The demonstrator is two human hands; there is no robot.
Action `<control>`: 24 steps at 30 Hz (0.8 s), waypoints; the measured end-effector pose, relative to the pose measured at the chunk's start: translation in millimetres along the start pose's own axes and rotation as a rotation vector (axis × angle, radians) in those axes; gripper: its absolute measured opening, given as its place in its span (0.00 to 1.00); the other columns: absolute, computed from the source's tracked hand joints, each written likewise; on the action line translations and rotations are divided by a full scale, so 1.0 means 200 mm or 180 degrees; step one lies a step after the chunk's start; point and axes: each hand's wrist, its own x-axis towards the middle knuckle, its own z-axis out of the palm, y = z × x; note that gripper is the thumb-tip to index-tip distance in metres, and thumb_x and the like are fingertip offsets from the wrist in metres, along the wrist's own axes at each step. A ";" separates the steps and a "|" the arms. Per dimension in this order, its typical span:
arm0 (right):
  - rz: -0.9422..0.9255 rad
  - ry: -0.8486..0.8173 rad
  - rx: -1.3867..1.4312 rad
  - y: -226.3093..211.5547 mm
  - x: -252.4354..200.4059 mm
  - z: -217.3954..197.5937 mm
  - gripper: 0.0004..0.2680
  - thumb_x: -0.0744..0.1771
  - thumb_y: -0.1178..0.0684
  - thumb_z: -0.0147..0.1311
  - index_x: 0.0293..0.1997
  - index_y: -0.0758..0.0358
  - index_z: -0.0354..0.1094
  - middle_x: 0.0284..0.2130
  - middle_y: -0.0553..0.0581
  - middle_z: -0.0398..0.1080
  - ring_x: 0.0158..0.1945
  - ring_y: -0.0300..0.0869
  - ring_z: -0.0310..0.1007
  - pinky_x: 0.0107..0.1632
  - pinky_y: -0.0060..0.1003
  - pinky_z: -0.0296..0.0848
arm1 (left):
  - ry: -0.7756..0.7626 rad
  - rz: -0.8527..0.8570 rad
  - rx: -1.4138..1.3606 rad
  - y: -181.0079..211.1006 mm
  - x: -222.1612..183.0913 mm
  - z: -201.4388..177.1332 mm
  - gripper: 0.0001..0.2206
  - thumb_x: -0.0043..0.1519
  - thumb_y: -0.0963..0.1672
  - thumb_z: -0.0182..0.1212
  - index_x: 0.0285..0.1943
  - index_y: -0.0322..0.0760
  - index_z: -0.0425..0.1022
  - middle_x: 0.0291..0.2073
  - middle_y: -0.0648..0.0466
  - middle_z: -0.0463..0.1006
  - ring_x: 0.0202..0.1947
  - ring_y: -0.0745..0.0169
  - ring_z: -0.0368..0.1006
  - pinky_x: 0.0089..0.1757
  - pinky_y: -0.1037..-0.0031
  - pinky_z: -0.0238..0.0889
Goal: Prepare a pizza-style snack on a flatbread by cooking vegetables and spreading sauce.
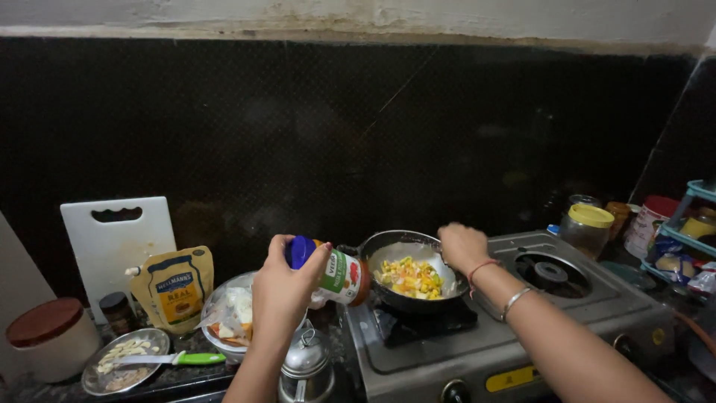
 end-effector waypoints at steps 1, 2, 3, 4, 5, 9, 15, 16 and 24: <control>0.0000 0.0006 -0.0001 -0.01 0.00 0.01 0.07 0.66 0.55 0.51 0.43 0.53 0.77 0.45 0.58 0.78 0.48 0.54 0.80 0.47 0.48 0.78 | 0.0003 0.0005 -0.0003 -0.01 0.00 0.00 0.30 0.51 0.57 0.66 0.55 0.36 0.74 0.36 0.41 0.85 0.36 0.50 0.85 0.39 0.63 0.75; 0.0057 -0.0447 0.0243 -0.03 0.00 0.03 0.08 0.65 0.56 0.53 0.43 0.51 0.78 0.44 0.57 0.78 0.48 0.53 0.79 0.49 0.48 0.78 | -0.0034 -0.0074 -0.0029 -0.01 0.01 0.00 0.30 0.50 0.57 0.66 0.56 0.37 0.74 0.36 0.41 0.84 0.36 0.50 0.85 0.37 0.62 0.77; 0.0117 -0.0901 0.0486 -0.04 0.00 0.04 0.09 0.64 0.56 0.55 0.43 0.48 0.79 0.44 0.56 0.79 0.49 0.51 0.79 0.50 0.48 0.77 | -0.0070 -0.0153 -0.0055 -0.02 0.01 0.00 0.31 0.50 0.57 0.66 0.57 0.38 0.73 0.37 0.41 0.83 0.37 0.50 0.85 0.36 0.62 0.78; 0.0117 -0.0895 0.0481 -0.03 0.01 0.05 0.09 0.64 0.56 0.55 0.43 0.48 0.79 0.44 0.56 0.79 0.49 0.51 0.79 0.50 0.48 0.77 | -0.0068 -0.0150 -0.0061 -0.03 0.02 0.01 0.31 0.50 0.57 0.66 0.57 0.38 0.73 0.37 0.41 0.83 0.37 0.50 0.85 0.36 0.62 0.78; 0.0021 -0.1138 0.0802 -0.02 0.02 0.06 0.07 0.63 0.53 0.58 0.42 0.49 0.79 0.42 0.55 0.79 0.49 0.49 0.79 0.50 0.46 0.76 | -0.0005 -0.0083 0.0039 -0.04 0.03 0.01 0.31 0.51 0.57 0.67 0.57 0.37 0.73 0.36 0.40 0.84 0.37 0.49 0.84 0.37 0.63 0.76; -0.1177 -0.1497 0.2089 0.06 0.10 0.22 0.08 0.59 0.54 0.62 0.39 0.55 0.79 0.39 0.54 0.83 0.46 0.47 0.82 0.48 0.43 0.78 | -0.0162 -0.0307 -0.0144 0.00 0.01 0.01 0.31 0.50 0.57 0.66 0.57 0.37 0.72 0.36 0.41 0.84 0.35 0.49 0.85 0.33 0.63 0.78; 0.0391 -0.1266 0.0410 -0.01 -0.02 -0.24 0.07 0.66 0.50 0.56 0.46 0.48 0.79 0.44 0.56 0.80 0.50 0.50 0.79 0.54 0.45 0.75 | -0.0152 -0.0286 -0.0026 0.01 0.01 0.00 0.31 0.50 0.57 0.66 0.58 0.38 0.72 0.38 0.40 0.83 0.36 0.48 0.85 0.34 0.61 0.77; 0.0392 -0.1265 0.0406 -0.01 0.00 -0.19 0.07 0.66 0.50 0.56 0.46 0.48 0.79 0.44 0.56 0.80 0.50 0.50 0.79 0.54 0.45 0.75 | -0.0152 -0.0286 -0.0029 -0.01 0.02 0.01 0.31 0.50 0.57 0.66 0.58 0.38 0.72 0.38 0.40 0.83 0.36 0.48 0.85 0.34 0.61 0.77; -0.0379 -0.1554 0.1652 -0.06 0.06 0.14 0.11 0.61 0.59 0.59 0.46 0.52 0.76 0.45 0.56 0.80 0.50 0.46 0.80 0.53 0.40 0.77 | -0.0096 -0.0219 -0.0045 0.00 0.01 0.01 0.30 0.50 0.57 0.67 0.56 0.38 0.73 0.38 0.40 0.82 0.36 0.48 0.84 0.35 0.60 0.77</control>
